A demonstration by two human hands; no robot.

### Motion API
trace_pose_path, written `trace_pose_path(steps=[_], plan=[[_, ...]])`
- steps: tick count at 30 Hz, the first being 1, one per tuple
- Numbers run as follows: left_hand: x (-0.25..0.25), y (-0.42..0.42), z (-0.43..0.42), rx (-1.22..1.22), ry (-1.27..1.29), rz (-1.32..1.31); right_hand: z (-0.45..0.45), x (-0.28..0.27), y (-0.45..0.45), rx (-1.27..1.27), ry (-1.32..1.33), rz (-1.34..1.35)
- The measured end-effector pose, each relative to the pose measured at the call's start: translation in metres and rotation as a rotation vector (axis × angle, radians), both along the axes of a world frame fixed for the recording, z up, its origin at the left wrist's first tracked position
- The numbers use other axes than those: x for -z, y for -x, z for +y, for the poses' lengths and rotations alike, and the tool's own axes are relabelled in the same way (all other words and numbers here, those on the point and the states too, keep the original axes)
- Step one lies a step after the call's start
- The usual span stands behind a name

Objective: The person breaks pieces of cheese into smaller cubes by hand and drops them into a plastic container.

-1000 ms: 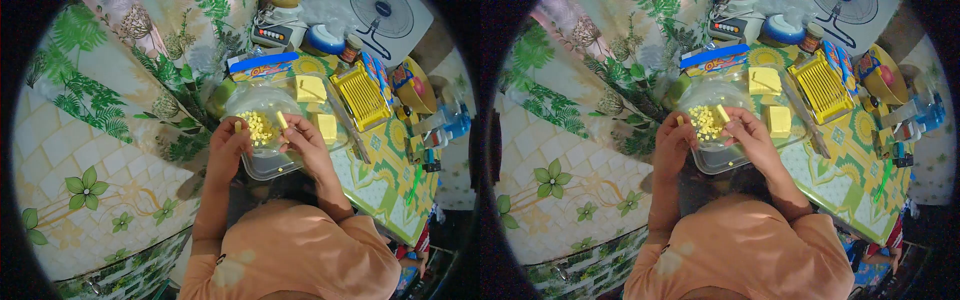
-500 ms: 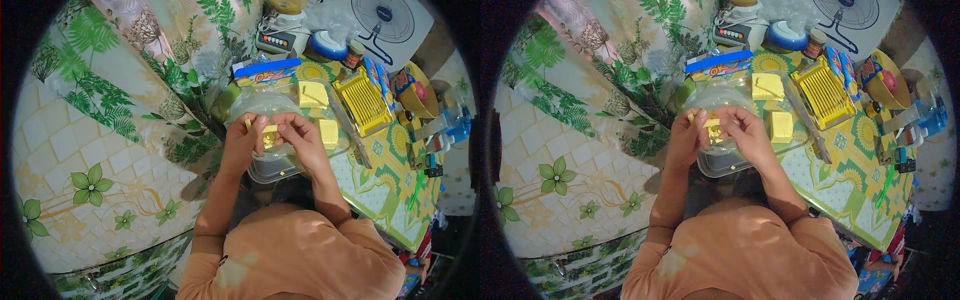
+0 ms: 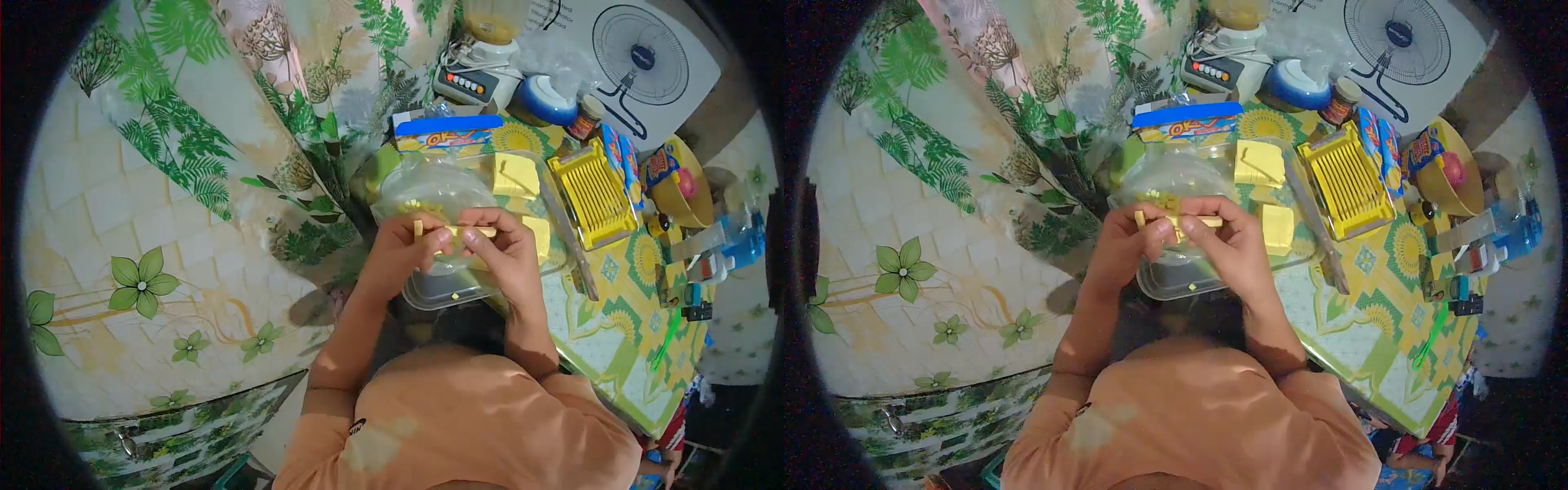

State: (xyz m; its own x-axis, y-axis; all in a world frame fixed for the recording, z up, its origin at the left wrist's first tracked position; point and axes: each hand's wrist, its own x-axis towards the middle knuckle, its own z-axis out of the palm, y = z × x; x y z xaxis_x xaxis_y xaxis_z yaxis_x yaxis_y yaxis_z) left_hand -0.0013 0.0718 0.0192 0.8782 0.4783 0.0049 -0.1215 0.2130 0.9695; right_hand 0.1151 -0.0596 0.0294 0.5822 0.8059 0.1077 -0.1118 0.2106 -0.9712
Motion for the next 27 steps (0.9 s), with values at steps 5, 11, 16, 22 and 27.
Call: trace_pose_path(steps=[5, 11, 16, 22, 27], plan=[[0.002, 0.003, -0.001, -0.014, 0.004, -0.018, 0.002, 0.002, 0.002, 0.026, 0.004, -0.039], [0.0, 0.004, -0.001, -0.017, 0.039, 0.008, 0.008, 0.005, 0.0, 0.065, -0.071, 0.031], [0.01, -0.003, 0.004, -0.165, -0.172, 0.102, 0.011, 0.01, -0.002, 0.11, -0.138, 0.059], [0.016, -0.009, 0.005, -0.192, -0.205, 0.066, 0.011, 0.01, -0.001, 0.087, -0.115, 0.08], [-0.001, -0.009, -0.002, -0.203, -0.216, 0.052, 0.011, 0.012, 0.0, 0.086, -0.115, 0.084]])
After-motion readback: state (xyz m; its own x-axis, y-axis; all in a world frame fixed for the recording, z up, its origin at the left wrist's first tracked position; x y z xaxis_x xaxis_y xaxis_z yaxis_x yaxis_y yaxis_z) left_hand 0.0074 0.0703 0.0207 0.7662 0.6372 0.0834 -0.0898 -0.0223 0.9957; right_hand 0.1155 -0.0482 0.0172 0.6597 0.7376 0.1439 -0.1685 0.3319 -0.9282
